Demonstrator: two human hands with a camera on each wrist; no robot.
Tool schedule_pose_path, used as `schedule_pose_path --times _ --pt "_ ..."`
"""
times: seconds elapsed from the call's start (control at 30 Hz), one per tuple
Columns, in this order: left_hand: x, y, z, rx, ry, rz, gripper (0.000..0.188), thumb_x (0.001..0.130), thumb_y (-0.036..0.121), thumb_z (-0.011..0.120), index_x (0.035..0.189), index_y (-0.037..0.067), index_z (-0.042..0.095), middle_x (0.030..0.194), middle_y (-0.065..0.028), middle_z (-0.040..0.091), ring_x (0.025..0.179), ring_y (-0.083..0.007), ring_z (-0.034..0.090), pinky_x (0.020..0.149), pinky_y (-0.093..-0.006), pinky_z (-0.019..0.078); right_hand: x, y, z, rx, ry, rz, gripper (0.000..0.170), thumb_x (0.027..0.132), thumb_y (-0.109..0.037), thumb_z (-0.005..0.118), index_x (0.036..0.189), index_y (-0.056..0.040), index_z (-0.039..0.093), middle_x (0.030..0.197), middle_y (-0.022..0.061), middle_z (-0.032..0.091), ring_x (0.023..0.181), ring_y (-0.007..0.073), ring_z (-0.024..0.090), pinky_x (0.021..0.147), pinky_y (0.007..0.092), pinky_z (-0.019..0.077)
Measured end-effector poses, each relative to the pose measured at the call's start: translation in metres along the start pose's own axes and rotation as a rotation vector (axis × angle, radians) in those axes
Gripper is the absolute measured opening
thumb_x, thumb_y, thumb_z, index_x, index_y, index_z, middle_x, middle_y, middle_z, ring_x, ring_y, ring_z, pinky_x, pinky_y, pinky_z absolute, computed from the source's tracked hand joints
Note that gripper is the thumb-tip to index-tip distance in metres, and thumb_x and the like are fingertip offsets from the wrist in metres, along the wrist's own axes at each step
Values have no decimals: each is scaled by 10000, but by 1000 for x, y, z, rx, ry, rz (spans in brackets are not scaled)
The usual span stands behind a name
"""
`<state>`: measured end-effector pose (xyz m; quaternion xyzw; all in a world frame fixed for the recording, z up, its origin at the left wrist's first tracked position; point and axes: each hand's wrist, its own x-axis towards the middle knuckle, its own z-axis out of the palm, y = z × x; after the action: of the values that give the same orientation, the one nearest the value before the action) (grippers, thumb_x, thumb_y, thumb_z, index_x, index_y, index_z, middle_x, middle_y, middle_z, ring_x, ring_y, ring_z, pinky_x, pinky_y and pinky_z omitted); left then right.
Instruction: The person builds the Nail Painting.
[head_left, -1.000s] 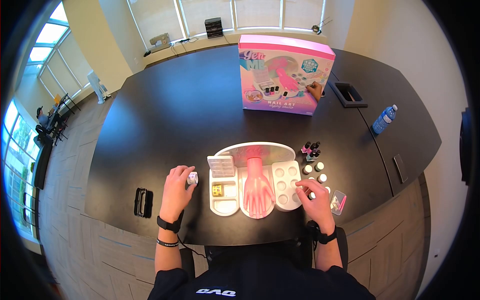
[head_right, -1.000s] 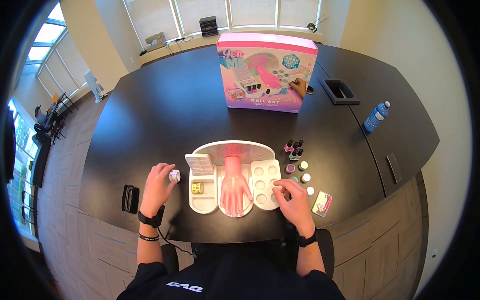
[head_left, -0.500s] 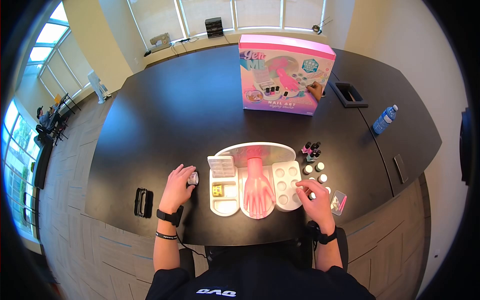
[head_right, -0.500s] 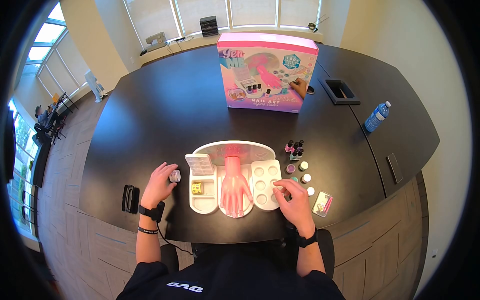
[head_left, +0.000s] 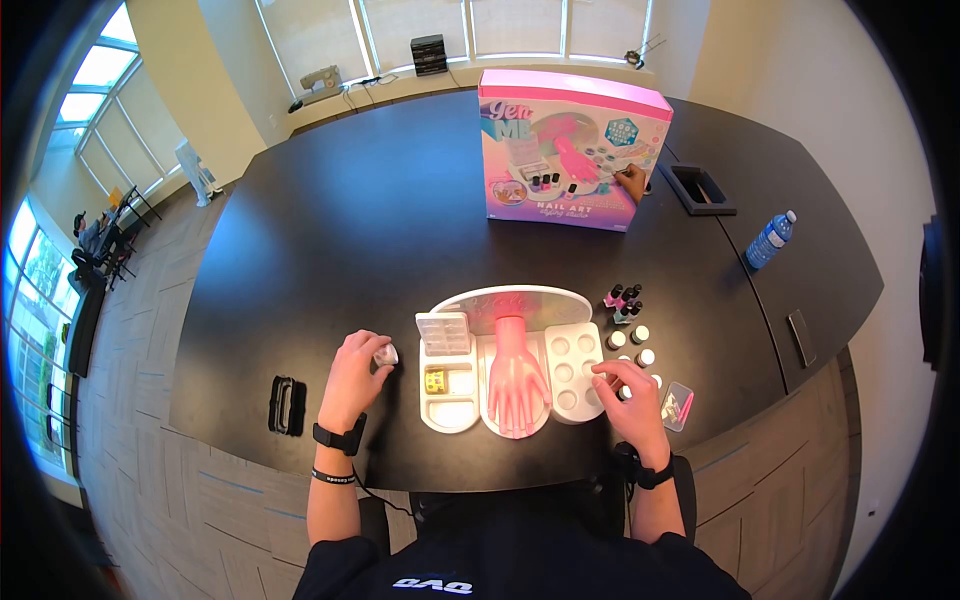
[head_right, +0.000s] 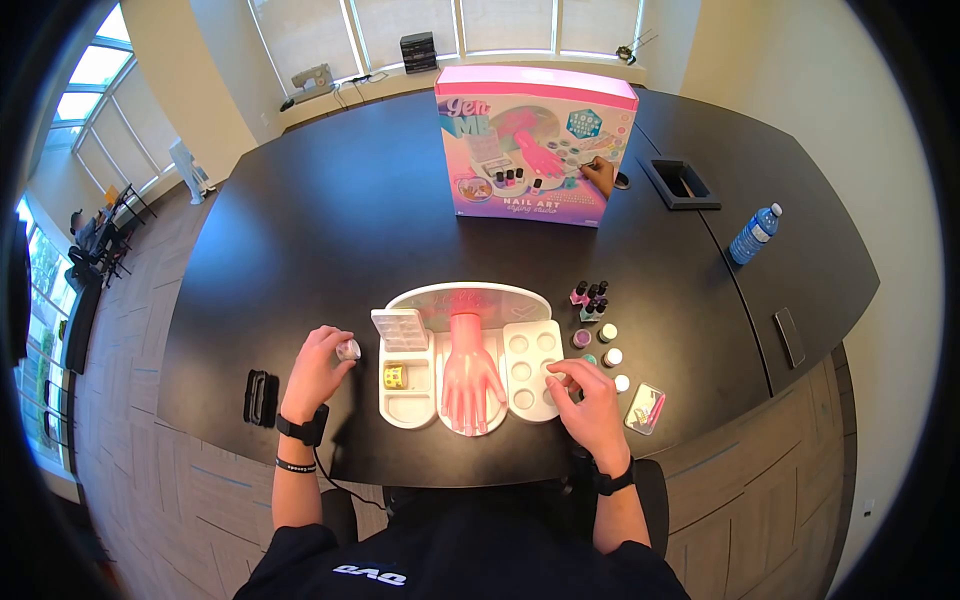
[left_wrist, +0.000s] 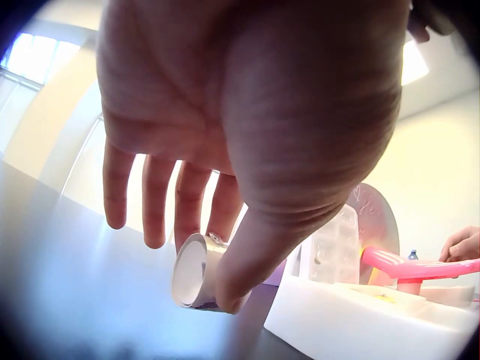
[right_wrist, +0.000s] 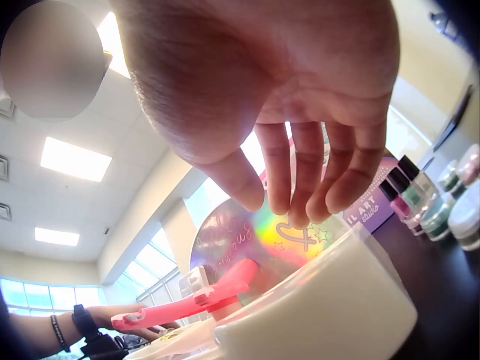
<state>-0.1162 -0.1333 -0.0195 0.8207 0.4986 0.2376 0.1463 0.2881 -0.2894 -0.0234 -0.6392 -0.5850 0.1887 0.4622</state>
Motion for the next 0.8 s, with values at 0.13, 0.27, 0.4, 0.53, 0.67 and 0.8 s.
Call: schedule_pose_path --times 0.13,0.27,0.4,0.53,0.67,0.8 --pt "-1 21 -7 -18 40 41 445 787 7 851 1212 30 722 1218 -131 683 1195 -364 636 1034 -440 535 -1 -2 -1 3 -3 9 167 938 -54 778 1096 2 771 1038 112 775 773 190 677 720 317 542" --pt "-3 42 -11 -33 53 94 442 773 20 876 1190 32 730 1217 -124 687 1193 -357 643 1027 -439 543 -1 -1 0 12 -1 7 169 938 -55 778 1095 5 769 1037 113 772 772 191 676 721 320 543" --pt "-2 60 -5 -79 25 163 448 765 45 893 1185 30 738 1223 -124 697 1194 -355 646 1025 -444 545 -2 -1 -1 4 -8 10 169 939 -58 777 1095 4 768 1030 113 769 774 195 676 722 321 542" --pt "1 72 7 -123 -10 240 435 786 82 886 1191 33 733 1207 -136 716 1190 -354 654 1027 -450 545 -2 -2 0 10 -7 0 168 938 -59 777 1094 3 768 1026 113 767 776 197 677 722 320 541" --pt "3 74 18 -119 -56 277 393 804 115 884 1152 42 718 1175 -130 732 1226 -354 653 1040 -466 541 -3 -1 -2 16 -4 -4 166 938 -60 776 1092 3 768 1023 112 766 777 198 677 724 318 540" --pt "2 68 32 -57 -74 321 357 810 124 884 1119 59 716 1151 -100 736 1274 -355 641 1061 -479 530 -3 0 -3 11 -9 5 162 940 -58 772 1090 4 768 1023 112 765 777 198 678 725 317 540"
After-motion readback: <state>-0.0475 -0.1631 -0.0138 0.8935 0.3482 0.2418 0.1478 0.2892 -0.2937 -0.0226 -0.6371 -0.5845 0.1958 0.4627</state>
